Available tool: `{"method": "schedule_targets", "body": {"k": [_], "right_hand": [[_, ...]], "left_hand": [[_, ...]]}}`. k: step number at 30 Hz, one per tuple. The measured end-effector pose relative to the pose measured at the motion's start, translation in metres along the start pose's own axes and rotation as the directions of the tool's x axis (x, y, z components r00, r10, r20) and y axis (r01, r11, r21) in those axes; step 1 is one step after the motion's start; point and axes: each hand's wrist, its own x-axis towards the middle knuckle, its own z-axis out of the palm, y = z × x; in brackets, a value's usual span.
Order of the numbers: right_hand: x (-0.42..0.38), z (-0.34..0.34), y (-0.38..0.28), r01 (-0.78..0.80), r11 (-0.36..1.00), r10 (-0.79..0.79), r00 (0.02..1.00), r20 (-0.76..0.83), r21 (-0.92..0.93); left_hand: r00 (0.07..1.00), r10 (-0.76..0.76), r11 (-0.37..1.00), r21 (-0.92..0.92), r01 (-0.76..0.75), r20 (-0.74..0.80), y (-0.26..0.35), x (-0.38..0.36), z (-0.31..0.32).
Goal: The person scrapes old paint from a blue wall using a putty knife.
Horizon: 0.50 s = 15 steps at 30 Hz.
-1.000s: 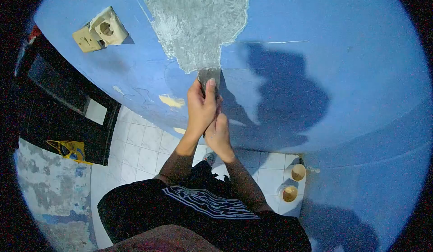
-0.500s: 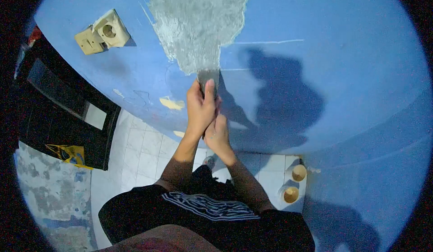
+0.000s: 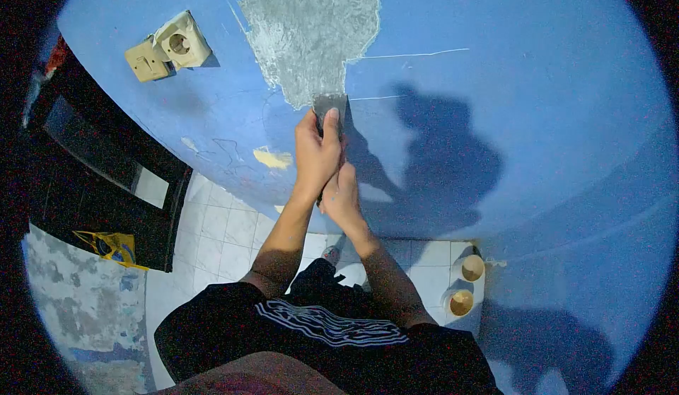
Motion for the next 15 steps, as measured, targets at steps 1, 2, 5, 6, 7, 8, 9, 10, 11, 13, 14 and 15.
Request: {"method": "schedule_targets", "body": {"k": [1, 2, 5, 6, 7, 8, 9, 10, 11, 13, 14, 15], "right_hand": [[0.002, 0.001, 0.000, -0.006, 1.000, 0.006, 1.000, -0.006, -0.025], [0.001, 0.002, 0.001, -0.018, 0.999, 0.017, 1.000, -0.011, -0.052], [0.000, 0.008, 0.006, 0.026, 0.999, -0.023, 0.998, -0.053, 0.047], [-0.003, 0.009, 0.007, 0.025, 0.999, -0.023, 0.998, -0.052, 0.049], [-0.005, 0.009, 0.004, 0.011, 0.999, -0.009, 0.998, -0.059, 0.038], [-0.005, 0.009, 0.002, -0.003, 1.000, 0.005, 0.998, -0.066, 0.026], [-0.004, 0.006, 0.002, -0.002, 1.000, 0.003, 0.998, -0.068, 0.023], [-0.002, 0.002, 0.002, 0.002, 1.000, -0.003, 0.998, -0.057, -0.008], [-0.001, 0.000, 0.001, 0.001, 0.999, -0.003, 0.999, -0.047, -0.040], [-0.004, -0.003, -0.002, 0.007, 0.999, -0.008, 1.000, -0.014, -0.031], [0.000, -0.004, -0.006, 0.037, 0.999, -0.036, 0.999, 0.024, -0.020], [0.005, -0.004, -0.009, 0.044, 0.999, -0.043, 0.999, 0.019, -0.018]], "left_hand": [[1.000, 0.017, 0.999, 0.030, -0.017, 0.002, 0.000, 0.002, -0.001], [1.000, 0.016, 0.999, 0.034, -0.016, 0.004, 0.002, 0.000, -0.003], [0.998, -0.038, 0.999, -0.033, 0.040, 0.049, 0.014, 0.000, -0.006], [0.996, -0.072, 0.996, -0.043, 0.075, 0.058, 0.018, -0.003, -0.007], [0.992, -0.104, 0.993, -0.055, 0.108, 0.068, 0.020, -0.005, -0.007], [0.992, -0.103, 0.993, -0.057, 0.107, 0.068, 0.017, -0.006, -0.005], [0.998, -0.048, 0.998, -0.048, 0.050, 0.028, 0.011, -0.007, -0.003], [1.000, 0.008, 0.999, -0.036, -0.008, -0.010, 0.009, -0.007, -0.002], [1.000, 0.004, 0.999, -0.038, -0.004, -0.007, 0.006, -0.004, 0.000], [0.999, -0.036, 0.998, -0.050, 0.036, -0.007, 0.003, -0.001, 0.003], [0.999, -0.033, 0.998, -0.052, 0.033, -0.002, 0.003, 0.000, 0.004], [1.000, -0.025, 0.999, -0.032, 0.024, -0.013, 0.004, 0.003, 0.004]]}}
